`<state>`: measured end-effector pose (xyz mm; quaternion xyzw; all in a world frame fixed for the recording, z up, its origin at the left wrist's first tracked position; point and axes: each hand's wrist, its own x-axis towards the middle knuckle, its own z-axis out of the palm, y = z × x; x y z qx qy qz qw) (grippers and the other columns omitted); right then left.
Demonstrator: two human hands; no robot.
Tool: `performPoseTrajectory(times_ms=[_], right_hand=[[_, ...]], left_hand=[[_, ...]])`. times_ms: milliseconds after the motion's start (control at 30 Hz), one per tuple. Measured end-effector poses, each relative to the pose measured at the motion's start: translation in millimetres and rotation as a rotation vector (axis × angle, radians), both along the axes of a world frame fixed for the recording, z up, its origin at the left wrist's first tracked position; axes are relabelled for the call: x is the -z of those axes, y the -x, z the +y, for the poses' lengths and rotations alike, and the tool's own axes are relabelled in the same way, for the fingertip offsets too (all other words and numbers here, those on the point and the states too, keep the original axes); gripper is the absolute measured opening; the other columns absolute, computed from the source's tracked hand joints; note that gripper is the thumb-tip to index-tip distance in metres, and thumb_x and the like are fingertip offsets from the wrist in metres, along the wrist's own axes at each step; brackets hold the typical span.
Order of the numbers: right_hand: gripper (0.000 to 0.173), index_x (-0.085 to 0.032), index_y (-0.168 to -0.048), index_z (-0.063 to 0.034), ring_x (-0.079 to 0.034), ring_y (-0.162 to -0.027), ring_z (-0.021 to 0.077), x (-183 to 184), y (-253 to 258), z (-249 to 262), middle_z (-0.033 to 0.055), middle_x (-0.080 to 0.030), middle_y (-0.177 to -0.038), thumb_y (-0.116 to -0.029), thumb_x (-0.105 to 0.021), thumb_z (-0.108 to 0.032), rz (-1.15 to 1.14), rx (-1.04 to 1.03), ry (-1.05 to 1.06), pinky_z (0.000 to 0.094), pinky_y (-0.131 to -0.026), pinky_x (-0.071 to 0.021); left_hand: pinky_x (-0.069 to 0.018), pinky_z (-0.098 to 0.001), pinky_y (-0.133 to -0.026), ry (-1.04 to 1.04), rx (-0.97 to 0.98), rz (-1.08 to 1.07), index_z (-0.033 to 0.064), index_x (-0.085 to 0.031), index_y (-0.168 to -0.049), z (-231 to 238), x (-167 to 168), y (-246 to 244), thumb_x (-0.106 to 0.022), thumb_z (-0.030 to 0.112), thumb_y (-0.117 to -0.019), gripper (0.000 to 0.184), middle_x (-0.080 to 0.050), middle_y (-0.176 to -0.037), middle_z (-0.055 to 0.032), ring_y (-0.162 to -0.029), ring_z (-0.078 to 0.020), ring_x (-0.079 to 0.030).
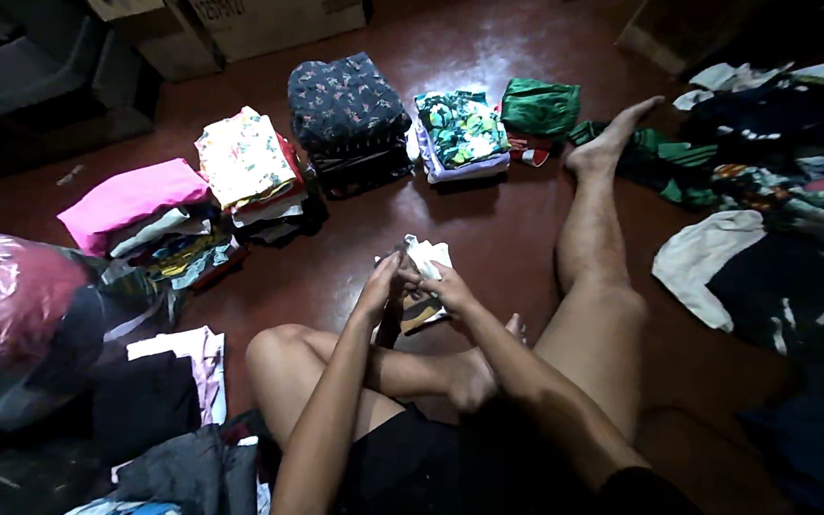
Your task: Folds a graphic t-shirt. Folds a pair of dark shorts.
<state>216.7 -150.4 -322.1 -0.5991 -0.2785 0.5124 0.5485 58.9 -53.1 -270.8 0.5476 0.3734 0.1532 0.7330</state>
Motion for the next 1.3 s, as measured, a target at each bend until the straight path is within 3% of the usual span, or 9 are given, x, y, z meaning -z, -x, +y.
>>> performPoseTrajectory(times_ms=[67, 167, 333, 567, 767, 900, 1100, 1200, 1300], right_hand=[[0.041, -0.061, -0.134, -0.0044, -0.070, -0.098, 0.0208, 22, -24, -9, 0.0137, -0.071, -0.113, -0.0929, -0.065, -0.004, 0.027, 0.089, 0.012, 0.0419, -0.086, -0.0596], [0.028, -0.069, -0.119, -0.0039, -0.070, -0.092, 0.0203, 51, -54, -23, 0.0129, -0.072, -0.106, -0.0917, -0.070, -0.007, -0.060, 0.173, 0.139, 0.0410, -0.082, -0.0595], [0.026, -0.069, -0.118, -0.0043, -0.070, -0.095, 0.0218, 51, -77, -20, 0.0142, -0.073, -0.107, -0.0930, -0.071, -0.008, -0.232, 0.176, 0.195, 0.0435, -0.086, -0.0583], [0.021, -0.072, -0.118, -0.0126, -0.071, -0.099, 0.0256, 30, -93, -13, 0.0106, -0.074, -0.108, -0.1002, -0.062, -0.016, -0.585, 0.182, 0.173, 0.0547, -0.090, -0.0563], [0.029, -0.069, -0.126, -0.0126, -0.071, -0.101, 0.0289, 25, -107, 19, 0.0127, -0.073, -0.114, -0.1031, -0.061, -0.028, -0.714, 0.239, 0.129, 0.0566, -0.090, -0.0563], [0.059, -0.056, -0.143, -0.0133, -0.056, -0.127, 0.0347, 19, -101, 14, 0.0143, -0.056, -0.143, -0.0935, -0.070, -0.042, -0.966, 0.277, 0.082, 0.0595, -0.101, -0.0489], [0.063, -0.056, -0.145, -0.0293, -0.044, -0.139, 0.0425, 48, -73, -13, 0.0112, -0.040, -0.160, -0.0865, -0.074, -0.045, -1.114, 0.192, 0.291, 0.0674, -0.101, -0.0435], [0.072, -0.047, -0.153, -0.0211, -0.051, -0.132, 0.0425, 55, -95, -9, 0.0146, -0.056, -0.145, -0.0909, -0.071, -0.047, -0.998, 0.224, 0.432, 0.0693, -0.104, -0.0393], [0.039, -0.070, -0.128, -0.0188, -0.058, -0.122, 0.0354, 44, -109, -4, 0.0095, -0.071, -0.121, -0.0938, -0.070, -0.037, -0.926, 0.233, 0.454, 0.0644, -0.105, -0.0367]], left_hand=[[-0.0590, -0.0409, -0.086, -0.100, -0.058, 0.078, 0.0113, -0.047, -0.152, 3, 10, -2, -0.037, 0.041, -0.1115, 0.051, -0.075, -0.103, -0.0142, -0.090, -0.0235, -0.073], [-0.0536, -0.0474, -0.101, -0.351, -0.082, 0.329, 0.0115, -0.052, -0.149, 6, 44, 2, -0.056, 0.031, -0.1052, 0.048, -0.065, -0.131, -0.0153, -0.115, -0.0258, -0.066], [-0.0401, -0.0574, -0.114, -0.628, 0.186, 0.509, 0.0217, -0.050, -0.151, 25, 68, -17, -0.066, 0.023, -0.0954, 0.058, -0.052, -0.152, -0.0079, -0.141, -0.0339, -0.045], [-0.0368, -0.0637, -0.111, -0.670, 0.554, 0.616, 0.0153, -0.071, -0.116, 59, 87, -42, -0.049, 0.048, -0.1049, 0.041, -0.071, -0.117, -0.0096, -0.123, -0.0304, -0.060], [-0.0335, -0.0633, -0.114, -0.636, 0.372, 0.738, 0.0183, -0.070, -0.125, 38, 83, -48, -0.038, 0.047, -0.1084, 0.046, -0.071, -0.124, -0.0102, -0.128, -0.0311, -0.058], [-0.0370, -0.0598, -0.112, -0.639, 0.275, 0.814, 0.0188, -0.068, -0.126, 27, 73, -54, -0.038, 0.046, -0.1077, 0.045, -0.072, -0.119, -0.0095, -0.122, -0.0291, -0.062], [-0.0393, -0.0599, -0.108, -0.689, 0.191, 0.861, 0.0185, -0.068, -0.123, 15, 78, -65, -0.036, 0.047, -0.1085, 0.046, -0.073, -0.115, -0.0089, -0.119, -0.0299, -0.063], [-0.0372, -0.0595, -0.110, -0.675, 0.183, 0.843, 0.0211, -0.070, -0.124, 19, 85, -64, -0.032, 0.050, -0.1088, 0.050, -0.073, -0.118, -0.0072, -0.123, -0.0290, -0.061], [-0.0363, -0.0580, -0.111, -0.676, 0.197, 0.821, 0.0198, -0.070, -0.121, 21, 84, -64, -0.029, 0.052, -0.1092, 0.053, -0.073, -0.117, -0.0065, -0.120, -0.0272, -0.063]])
